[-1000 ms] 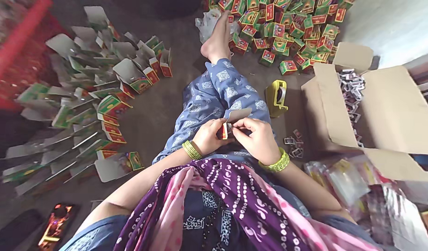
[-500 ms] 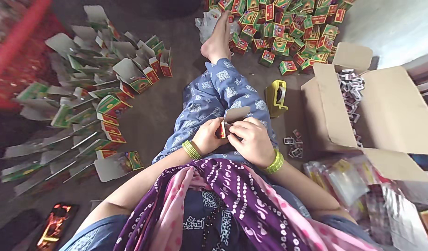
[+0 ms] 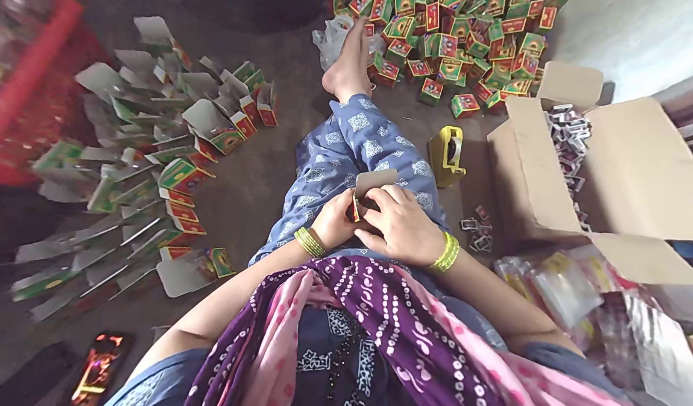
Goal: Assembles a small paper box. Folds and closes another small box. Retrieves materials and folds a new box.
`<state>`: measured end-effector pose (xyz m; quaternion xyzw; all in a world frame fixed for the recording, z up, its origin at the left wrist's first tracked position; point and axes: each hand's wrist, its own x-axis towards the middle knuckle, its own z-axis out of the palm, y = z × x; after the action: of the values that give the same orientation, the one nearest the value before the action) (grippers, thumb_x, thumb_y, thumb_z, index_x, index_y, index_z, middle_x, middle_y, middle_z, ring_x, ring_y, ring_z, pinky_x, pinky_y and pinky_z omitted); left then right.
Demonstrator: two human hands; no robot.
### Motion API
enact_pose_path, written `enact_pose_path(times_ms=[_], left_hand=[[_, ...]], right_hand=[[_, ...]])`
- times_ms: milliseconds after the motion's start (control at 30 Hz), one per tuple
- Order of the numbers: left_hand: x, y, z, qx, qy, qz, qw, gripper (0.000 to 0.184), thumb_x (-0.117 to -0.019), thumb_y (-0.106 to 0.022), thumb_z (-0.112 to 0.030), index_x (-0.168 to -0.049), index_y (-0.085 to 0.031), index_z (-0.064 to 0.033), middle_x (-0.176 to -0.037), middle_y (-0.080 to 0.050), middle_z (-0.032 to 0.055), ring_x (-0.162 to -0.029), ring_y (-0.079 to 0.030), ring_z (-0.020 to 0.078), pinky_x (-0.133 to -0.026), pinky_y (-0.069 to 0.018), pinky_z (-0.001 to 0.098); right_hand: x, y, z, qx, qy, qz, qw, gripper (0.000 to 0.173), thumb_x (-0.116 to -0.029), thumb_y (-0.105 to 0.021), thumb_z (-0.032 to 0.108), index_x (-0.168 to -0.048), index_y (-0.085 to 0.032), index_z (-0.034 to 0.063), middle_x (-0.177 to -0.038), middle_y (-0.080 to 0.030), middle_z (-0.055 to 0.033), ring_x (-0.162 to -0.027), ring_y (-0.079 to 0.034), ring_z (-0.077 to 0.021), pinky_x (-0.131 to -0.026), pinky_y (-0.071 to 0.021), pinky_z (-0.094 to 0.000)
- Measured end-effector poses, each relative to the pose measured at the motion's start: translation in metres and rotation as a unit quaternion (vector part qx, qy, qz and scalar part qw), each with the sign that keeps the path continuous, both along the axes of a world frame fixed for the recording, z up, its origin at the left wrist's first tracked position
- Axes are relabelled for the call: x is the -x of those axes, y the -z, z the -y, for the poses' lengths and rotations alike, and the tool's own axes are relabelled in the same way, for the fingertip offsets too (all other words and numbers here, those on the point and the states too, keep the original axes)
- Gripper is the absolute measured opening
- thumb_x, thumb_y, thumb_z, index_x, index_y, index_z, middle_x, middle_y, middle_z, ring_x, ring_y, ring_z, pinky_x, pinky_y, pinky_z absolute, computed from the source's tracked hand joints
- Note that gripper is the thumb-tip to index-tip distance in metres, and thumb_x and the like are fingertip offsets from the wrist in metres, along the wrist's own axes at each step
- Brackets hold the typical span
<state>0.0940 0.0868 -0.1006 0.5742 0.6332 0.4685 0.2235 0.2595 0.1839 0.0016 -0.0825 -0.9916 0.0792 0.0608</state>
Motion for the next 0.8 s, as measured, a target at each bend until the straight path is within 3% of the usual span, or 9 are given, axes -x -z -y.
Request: enact_pose_path(times_ms=[100, 200, 300, 367, 433, 533, 633, 700, 800], left_hand=[[0.0, 0.002, -0.001, 0.01, -0.001, 0.013, 1.0, 0.057, -0.0819, -0.082, -0.033, -0.123, -0.062, 0.0013, -0.107, -0.072, 0.0119, -0.103, -0.07, 0.0176, -0.097, -0.0558, 0.0413], [0.0, 0.002, -0.002, -0.014, -0.004, 0.012, 1.0, 0.056, -0.0822, -0.081, -0.028, -0.124, -0.06, 0.0038, -0.106, -0.072, 0.0133, -0.102, -0.07, 0.0178, -0.096, -0.0566, 0.0406], [0.001, -0.003, 0.0, -0.058, 0.017, 0.04, 0.997, 0.062, -0.0819, -0.083, -0.025, -0.129, -0.055, 0.0051, -0.114, -0.07, 0.0138, -0.109, -0.068, 0.0146, -0.1, -0.055, 0.037], [0.001, -0.002, -0.001, -0.105, 0.052, 0.078, 0.99, 0.071, -0.0863, -0.081, -0.029, -0.136, -0.047, 0.0077, -0.121, -0.067, 0.0149, -0.116, -0.065, 0.0145, -0.105, -0.0531, 0.0364], [-0.001, 0.001, -0.001, -0.146, 0.07, 0.122, 0.979, 0.08, -0.0899, -0.078, -0.034, -0.143, -0.037, 0.0085, -0.125, -0.065, 0.0161, -0.117, -0.065, 0.0178, -0.105, -0.0545, 0.0405], [-0.004, -0.003, -0.001, -0.198, 0.07, 0.168, 0.963, 0.093, -0.0893, -0.08, -0.025, -0.154, -0.017, -0.0032, -0.137, -0.057, 0.0154, -0.123, -0.063, 0.0221, -0.106, -0.0544, 0.0451], [-0.007, -0.004, 0.0, -0.22, 0.066, 0.174, 0.958, 0.107, -0.0875, -0.082, -0.024, -0.159, -0.003, -0.0163, -0.147, -0.05, 0.0115, -0.127, -0.061, 0.019, -0.107, -0.0543, 0.0428], [-0.008, -0.005, 0.002, -0.222, 0.078, 0.174, 0.956, 0.106, -0.0872, -0.082, -0.024, -0.16, -0.006, -0.0238, -0.15, -0.049, 0.0073, -0.127, -0.06, 0.0168, -0.107, -0.0539, 0.0408], [-0.006, -0.005, 0.002, -0.228, 0.084, 0.153, 0.958, 0.083, -0.0871, -0.082, -0.027, -0.154, -0.034, -0.0198, -0.139, -0.058, 0.0061, -0.118, -0.065, 0.0158, -0.102, -0.0568, 0.0393]], right_hand=[[0.004, 0.003, -0.001, -0.009, -0.012, 0.005, 1.0, 0.055, -0.1045, -0.042, 0.058, -0.095, -0.074, 0.0136, -0.127, -0.063, -0.0132, -0.125, -0.054, -0.0331, -0.097, -0.0452, -0.0547], [0.005, 0.008, -0.003, -0.013, -0.012, -0.024, 1.0, 0.045, -0.1056, -0.048, 0.048, -0.096, -0.075, 0.0135, -0.128, -0.064, -0.0126, -0.127, -0.055, -0.0326, -0.1, -0.0467, -0.0535], [-0.001, 0.015, -0.008, 0.0, -0.012, -0.161, 0.987, 0.031, -0.0999, -0.064, 0.04, -0.11, -0.077, 0.0142, -0.126, -0.066, -0.0128, -0.123, -0.058, -0.0313, -0.103, -0.0483, -0.0505], [-0.007, 0.016, -0.01, 0.011, 0.002, -0.258, 0.966, 0.034, -0.0936, -0.074, 0.038, -0.119, -0.076, 0.0162, -0.127, -0.065, -0.0123, -0.126, -0.056, -0.0297, -0.109, -0.0454, -0.0496], [-0.013, 0.014, -0.016, 0.03, 0.036, -0.32, 0.946, 0.042, -0.0875, -0.081, 0.039, -0.121, -0.073, 0.0157, -0.131, -0.062, -0.013, -0.13, -0.052, -0.0307, -0.111, -0.0423, -0.0516], [-0.02, 0.018, -0.029, 0.139, 0.06, -0.336, 0.93, 0.061, -0.0834, -0.086, 0.037, -0.13, -0.06, 0.0069, -0.137, -0.057, -0.0154, -0.133, -0.051, -0.0298, -0.11, -0.0456, -0.0501], [-0.024, 0.032, -0.034, 0.292, 0.039, -0.301, 0.907, 0.065, -0.0898, -0.081, 0.032, -0.141, -0.053, 0.0037, -0.133, -0.06, -0.0156, -0.121, -0.06, -0.0236, -0.101, -0.0546, -0.0421], [-0.023, 0.038, -0.033, 0.354, 0.006, -0.277, 0.893, 0.063, -0.0963, -0.074, 0.032, -0.145, -0.052, -0.0013, -0.131, -0.064, -0.0172, -0.12, -0.064, -0.0217, -0.103, -0.0556, -0.0402], [-0.021, 0.044, -0.03, 0.368, -0.024, -0.264, 0.891, 0.057, -0.1016, -0.065, 0.036, -0.142, -0.056, -0.0033, -0.13, -0.066, -0.0171, -0.12, -0.064, -0.0199, -0.105, -0.0546, -0.0381]])
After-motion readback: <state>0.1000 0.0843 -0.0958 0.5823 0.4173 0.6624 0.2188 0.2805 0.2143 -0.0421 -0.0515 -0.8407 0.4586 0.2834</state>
